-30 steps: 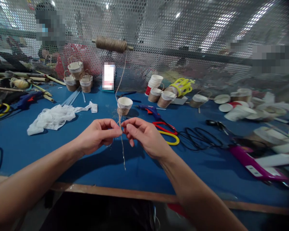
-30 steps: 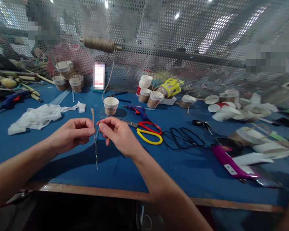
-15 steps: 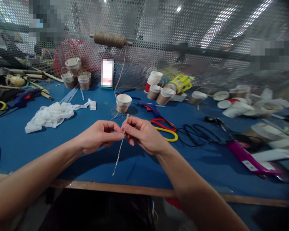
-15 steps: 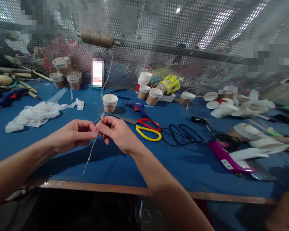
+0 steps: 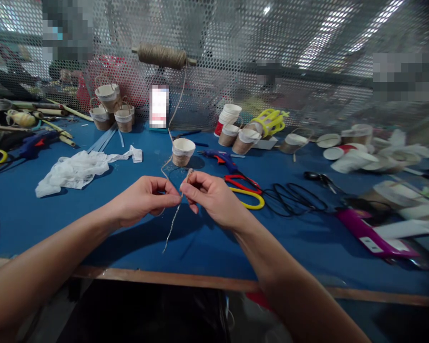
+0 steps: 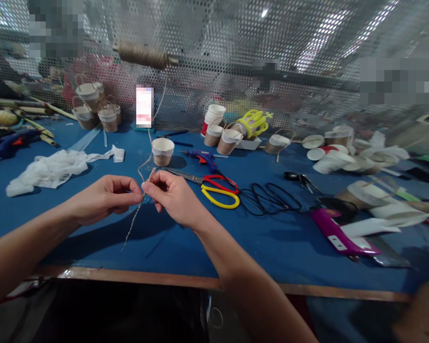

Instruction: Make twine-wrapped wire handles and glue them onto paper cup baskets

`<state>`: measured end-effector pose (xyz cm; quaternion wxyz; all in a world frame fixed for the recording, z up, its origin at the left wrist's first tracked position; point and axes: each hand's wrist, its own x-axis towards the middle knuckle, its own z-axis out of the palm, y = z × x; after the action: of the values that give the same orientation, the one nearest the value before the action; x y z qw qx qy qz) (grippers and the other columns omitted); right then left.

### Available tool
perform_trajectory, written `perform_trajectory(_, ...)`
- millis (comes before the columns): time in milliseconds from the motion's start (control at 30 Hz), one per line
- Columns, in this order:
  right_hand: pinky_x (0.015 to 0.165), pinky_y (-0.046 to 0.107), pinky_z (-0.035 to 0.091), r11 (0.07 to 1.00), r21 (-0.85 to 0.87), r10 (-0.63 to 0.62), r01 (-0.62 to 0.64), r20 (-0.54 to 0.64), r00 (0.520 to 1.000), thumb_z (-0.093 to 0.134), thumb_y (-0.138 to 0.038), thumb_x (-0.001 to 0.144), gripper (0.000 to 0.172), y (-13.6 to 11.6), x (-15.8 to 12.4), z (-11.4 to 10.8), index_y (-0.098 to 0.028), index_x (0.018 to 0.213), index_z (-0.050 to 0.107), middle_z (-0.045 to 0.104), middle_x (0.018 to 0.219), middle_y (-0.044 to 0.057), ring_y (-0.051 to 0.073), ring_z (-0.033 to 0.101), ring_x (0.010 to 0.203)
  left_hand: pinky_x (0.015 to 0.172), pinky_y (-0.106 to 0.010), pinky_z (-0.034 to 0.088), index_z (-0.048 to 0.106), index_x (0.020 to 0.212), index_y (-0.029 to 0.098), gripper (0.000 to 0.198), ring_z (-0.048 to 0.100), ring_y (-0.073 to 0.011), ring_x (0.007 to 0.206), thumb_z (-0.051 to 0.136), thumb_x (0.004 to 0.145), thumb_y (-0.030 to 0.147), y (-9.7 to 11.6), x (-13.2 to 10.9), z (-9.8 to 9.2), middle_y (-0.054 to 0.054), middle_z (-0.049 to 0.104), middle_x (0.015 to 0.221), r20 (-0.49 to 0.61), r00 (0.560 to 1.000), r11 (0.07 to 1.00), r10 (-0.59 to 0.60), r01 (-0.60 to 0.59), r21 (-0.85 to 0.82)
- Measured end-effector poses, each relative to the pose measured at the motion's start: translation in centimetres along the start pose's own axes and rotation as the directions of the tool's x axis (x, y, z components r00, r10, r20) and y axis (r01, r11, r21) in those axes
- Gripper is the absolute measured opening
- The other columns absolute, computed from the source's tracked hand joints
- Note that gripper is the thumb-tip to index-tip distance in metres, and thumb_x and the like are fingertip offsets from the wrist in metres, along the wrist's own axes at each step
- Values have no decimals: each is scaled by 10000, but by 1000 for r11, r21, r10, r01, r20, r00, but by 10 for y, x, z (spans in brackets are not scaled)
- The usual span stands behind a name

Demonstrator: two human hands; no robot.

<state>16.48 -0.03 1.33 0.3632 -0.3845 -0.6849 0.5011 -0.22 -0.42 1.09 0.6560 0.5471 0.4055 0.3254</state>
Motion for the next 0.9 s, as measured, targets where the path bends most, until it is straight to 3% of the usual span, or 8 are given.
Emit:
perform_trajectory(367,404,195,344,995,-96,-28,20,-79,996,585,-324,745,228,-1,0,3,-155,641,473,456,568,-55,40,418,425,394,-187,162,496,585,135,195,279,-25,410,652,641,236,-3,0,4,76,393,462,-74,995,987,69,-57,153)
perform_trajectory(600,398,179,393,971,237,22,-31,41,999,579,-309,749,165,5,2,4,-154,780,531,486,633,-36,57,455,503,386,-184,170,508,588,133,184,284,-13,374,656,640,228,-5,3,2,74,414,453,35,999,996,-28,31,-90)
perform_trajectory(900,385,177,362,980,191,64,-62,-4,998,590,-332,743,213,13,6,3,-161,684,479,441,532,-65,44,412,438,389,-188,166,533,619,124,143,306,-12,372,654,639,197,-8,6,1,71,434,465,-4,1000,996,-25,25,-85)
